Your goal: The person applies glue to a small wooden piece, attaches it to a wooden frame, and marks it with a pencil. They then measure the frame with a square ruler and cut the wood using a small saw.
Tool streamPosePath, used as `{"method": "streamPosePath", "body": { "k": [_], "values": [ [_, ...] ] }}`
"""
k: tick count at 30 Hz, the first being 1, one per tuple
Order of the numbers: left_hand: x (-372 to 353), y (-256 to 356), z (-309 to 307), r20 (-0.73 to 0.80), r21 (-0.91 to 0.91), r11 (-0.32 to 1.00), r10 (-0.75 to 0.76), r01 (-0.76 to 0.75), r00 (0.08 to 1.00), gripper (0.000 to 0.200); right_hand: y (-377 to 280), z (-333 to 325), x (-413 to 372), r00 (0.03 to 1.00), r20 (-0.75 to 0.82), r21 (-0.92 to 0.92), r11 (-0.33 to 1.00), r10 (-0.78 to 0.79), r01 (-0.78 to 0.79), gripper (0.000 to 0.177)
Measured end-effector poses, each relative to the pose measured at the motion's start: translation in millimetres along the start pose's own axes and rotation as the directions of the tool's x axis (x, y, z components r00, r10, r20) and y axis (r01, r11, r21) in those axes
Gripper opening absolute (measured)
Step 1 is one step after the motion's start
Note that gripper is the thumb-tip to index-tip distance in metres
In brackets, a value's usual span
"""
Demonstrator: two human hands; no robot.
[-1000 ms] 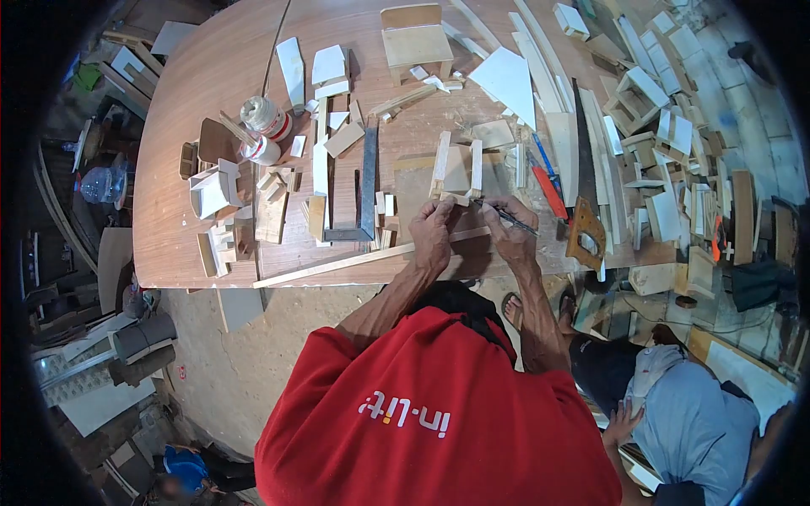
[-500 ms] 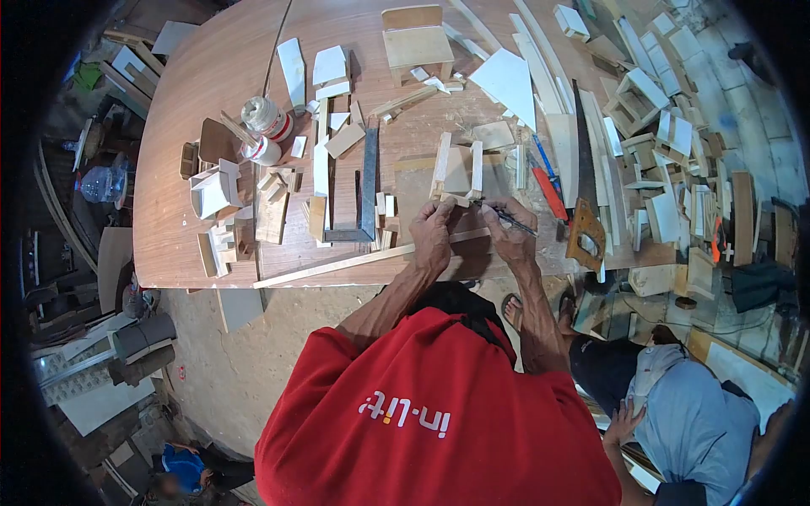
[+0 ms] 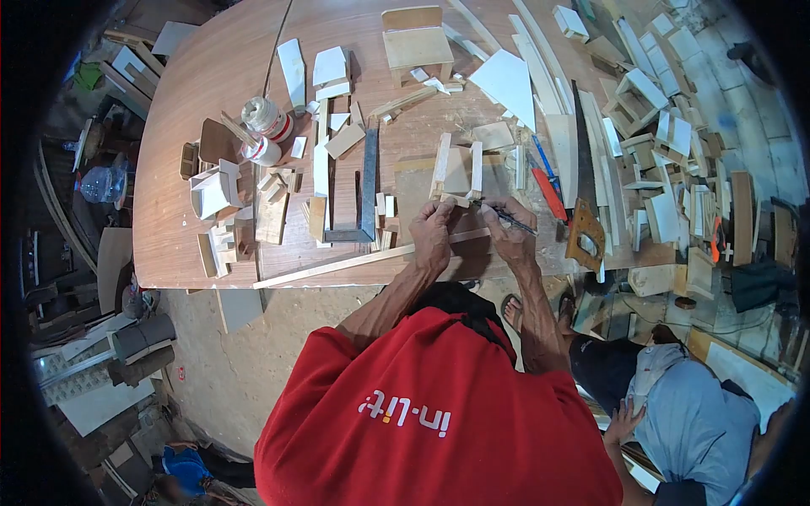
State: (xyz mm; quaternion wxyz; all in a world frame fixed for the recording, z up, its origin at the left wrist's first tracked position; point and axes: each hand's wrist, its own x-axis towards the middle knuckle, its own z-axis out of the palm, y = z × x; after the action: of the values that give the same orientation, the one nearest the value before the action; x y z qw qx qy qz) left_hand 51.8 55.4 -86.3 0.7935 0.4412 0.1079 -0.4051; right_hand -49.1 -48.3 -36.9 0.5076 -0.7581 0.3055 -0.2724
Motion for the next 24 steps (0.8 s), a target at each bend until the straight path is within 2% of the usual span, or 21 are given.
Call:
{"method": "streamPosePath", "body": {
  "k": [5, 7, 11, 14, 24],
  "values": [
    [0.8, 0.2, -1.5, 0.004, 0.007, 1.000, -0.001, 0.001, 1.000, 0.006, -2.5, -1.5, -0.1, 1.000, 0.004, 0.005, 1.000, 0.000, 0.000, 0.016],
    [2.9, -1.2, -4.3, 0.023, 0.038, 0.999, -0.009, 0.008, 1.000, 0.006, -5.7, -4.5, 0.1, 0.997, 0.062, -0.030, 0.998, 0.048, -0.047, 0.016],
    [5.0, -2.9, -4.9, 0.013, 0.060, 0.998, 0.009, -0.010, 1.000, 0.005, -2.0, -3.6, -0.4, 0.998, 0.062, -0.064, 0.998, 0.021, -0.017, 0.016],
    [1.2, 0.7, 0.2, -0.005, 0.023, 1.000, 0.003, -0.003, 1.000, 0.005, -0.8, -1.5, 0.0, 1.000, 0.013, 0.006, 1.000, 0.009, -0.009, 0.017],
    [-0.8, 2.8, 1.4, -0.003, 0.022, 1.000, 0.007, -0.006, 1.000, 0.005, -6.9, -2.8, -1.1, 0.998, 0.018, -0.019, 0.998, 0.054, -0.054, 0.015]
  ]
}}
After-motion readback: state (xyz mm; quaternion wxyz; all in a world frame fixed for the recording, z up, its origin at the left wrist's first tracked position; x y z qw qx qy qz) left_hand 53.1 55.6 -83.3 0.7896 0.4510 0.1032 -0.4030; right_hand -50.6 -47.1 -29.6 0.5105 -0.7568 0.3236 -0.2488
